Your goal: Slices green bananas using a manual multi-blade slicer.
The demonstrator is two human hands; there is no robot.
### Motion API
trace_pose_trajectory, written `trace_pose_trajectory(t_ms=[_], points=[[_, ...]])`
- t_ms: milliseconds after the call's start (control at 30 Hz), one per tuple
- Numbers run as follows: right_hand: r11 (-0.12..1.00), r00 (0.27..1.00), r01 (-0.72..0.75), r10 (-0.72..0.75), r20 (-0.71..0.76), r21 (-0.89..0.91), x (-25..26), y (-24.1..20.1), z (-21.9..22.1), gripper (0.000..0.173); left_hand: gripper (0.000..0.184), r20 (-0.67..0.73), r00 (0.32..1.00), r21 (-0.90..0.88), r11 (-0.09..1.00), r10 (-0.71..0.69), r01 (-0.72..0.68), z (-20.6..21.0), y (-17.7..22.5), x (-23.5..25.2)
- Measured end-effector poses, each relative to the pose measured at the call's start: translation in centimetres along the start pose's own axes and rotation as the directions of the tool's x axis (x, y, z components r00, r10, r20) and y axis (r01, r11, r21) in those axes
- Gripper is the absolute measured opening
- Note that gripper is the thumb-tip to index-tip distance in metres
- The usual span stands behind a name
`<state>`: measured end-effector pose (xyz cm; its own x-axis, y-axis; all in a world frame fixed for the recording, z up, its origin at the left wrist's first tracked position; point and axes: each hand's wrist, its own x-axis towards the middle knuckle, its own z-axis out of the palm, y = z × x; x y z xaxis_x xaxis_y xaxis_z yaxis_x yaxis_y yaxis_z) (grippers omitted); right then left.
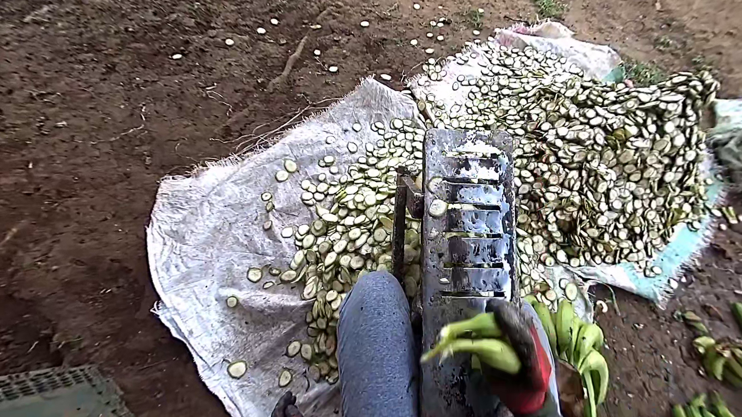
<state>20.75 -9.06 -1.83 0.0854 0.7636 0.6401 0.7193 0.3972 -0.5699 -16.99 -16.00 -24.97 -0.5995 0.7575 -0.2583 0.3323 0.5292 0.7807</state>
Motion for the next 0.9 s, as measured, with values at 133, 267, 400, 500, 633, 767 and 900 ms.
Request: trace_pose_trajectory(t_ms=[133,267,400,500,633,767,900], points=[[0.99,0.99,0.118,-0.123,0.069,0.08,2.5,1.6,1.7,0.058,0.036,-0.02,1.0,0.011,1.0,-0.021,0.021,-0.1,0.2,0.0],[0.986,0.975,0.161,-0.164,-0.152,-0.028,17.8,9.2,6.8,0.059,0.036,-0.065,0.998,-0.037,0.999,-0.002,-0.001,-1.0,1.5,0.1],[0.996,0.987,0.022,-0.034,-0.157,-0.081,21.7,9.7,7.9,0.069,0.037,-0.083,0.996,-0.042,0.999,0.02,-0.023,-2.0,1.2,-0.3],[0.997,0.992,0.058,-0.052,-0.117,0.045,10.1,5.4,4.5,0.069,0.037,-0.008,0.999,0.009,0.999,-0.043,0.043,-2.2,2.1,-1.2],[0.983,0.997,-0.043,0.054,-0.056,0.179,-4.6,-0.4,0.5,0.065,0.035,0.031,0.996,0.107,0.991,-0.088,0.085,-1.9,0.7,-1.6],[0.993,0.989,0.119,-0.119,-0.083,-0.008,4.9,5.2,2.9,0.056,0.035,0.045,0.991,0.174,0.978,-0.123,0.113,-1.3,0.3,-1.4],[0.984,0.993,0.069,-0.083,-0.082,-0.163,19.9,11.5,6.9,0.067,0.037,-0.068,0.997,-0.019,1.0,-0.022,0.021,-0.8,2.4,-1.2]])
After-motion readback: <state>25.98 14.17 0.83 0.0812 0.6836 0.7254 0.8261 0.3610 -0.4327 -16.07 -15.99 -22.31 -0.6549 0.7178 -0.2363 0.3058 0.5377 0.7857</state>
